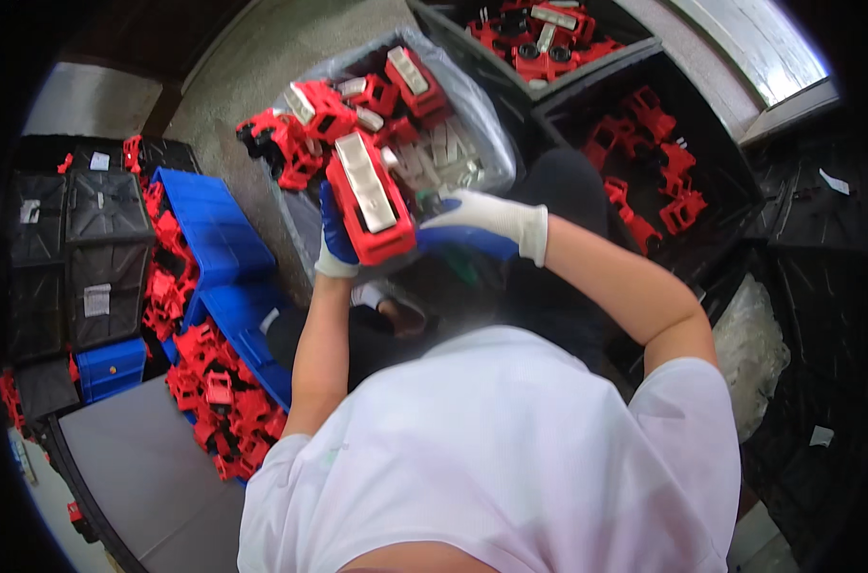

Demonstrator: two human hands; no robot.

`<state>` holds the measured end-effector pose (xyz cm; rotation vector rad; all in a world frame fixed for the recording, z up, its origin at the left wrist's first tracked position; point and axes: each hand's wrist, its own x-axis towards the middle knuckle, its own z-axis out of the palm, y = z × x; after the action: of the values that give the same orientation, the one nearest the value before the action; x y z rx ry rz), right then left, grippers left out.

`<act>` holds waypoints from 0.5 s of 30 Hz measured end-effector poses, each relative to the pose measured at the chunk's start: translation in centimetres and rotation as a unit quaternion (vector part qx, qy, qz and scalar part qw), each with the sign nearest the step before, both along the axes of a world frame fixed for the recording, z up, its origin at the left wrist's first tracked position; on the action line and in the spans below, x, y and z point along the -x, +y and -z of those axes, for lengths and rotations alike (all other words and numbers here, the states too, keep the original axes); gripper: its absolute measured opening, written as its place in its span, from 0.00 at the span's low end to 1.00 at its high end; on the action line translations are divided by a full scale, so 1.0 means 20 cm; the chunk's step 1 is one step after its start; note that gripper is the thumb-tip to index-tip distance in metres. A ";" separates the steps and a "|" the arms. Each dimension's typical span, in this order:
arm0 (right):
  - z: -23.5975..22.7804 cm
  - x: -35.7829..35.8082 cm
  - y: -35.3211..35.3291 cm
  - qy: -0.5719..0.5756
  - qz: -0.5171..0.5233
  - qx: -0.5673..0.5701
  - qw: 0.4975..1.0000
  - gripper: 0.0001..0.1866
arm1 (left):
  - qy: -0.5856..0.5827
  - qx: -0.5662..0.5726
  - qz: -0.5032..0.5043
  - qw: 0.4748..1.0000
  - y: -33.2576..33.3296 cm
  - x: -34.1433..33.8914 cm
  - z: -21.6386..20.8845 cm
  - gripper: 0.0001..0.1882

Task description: Assembling plastic toy trucks by using a screwdriver to attach parts.

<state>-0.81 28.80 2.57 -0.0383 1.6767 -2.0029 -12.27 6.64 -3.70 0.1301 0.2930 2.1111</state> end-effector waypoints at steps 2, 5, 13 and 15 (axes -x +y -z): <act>-0.05 -0.06 0.01 0.078 0.011 -0.078 0.994 0.13 | 0.012 0.100 0.004 0.995 -0.06 -0.07 -0.02 0.41; -0.12 -0.11 0.04 -0.024 0.013 -0.109 0.994 0.17 | 0.114 0.232 -0.081 0.963 -0.20 -0.11 -0.10 0.36; -0.27 -0.27 0.06 0.099 -0.016 -0.402 0.910 0.33 | 0.349 0.386 -0.165 0.838 -0.34 -0.11 -0.34 0.26; -0.30 -0.27 0.07 0.108 -0.029 -0.423 0.899 0.33 | 0.290 0.389 -0.163 0.859 -0.33 -0.11 -0.37 0.25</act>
<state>4.68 30.12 8.59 -0.0003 2.5163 -1.1037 -10.00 0.12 3.63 0.2428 1.5957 2.0607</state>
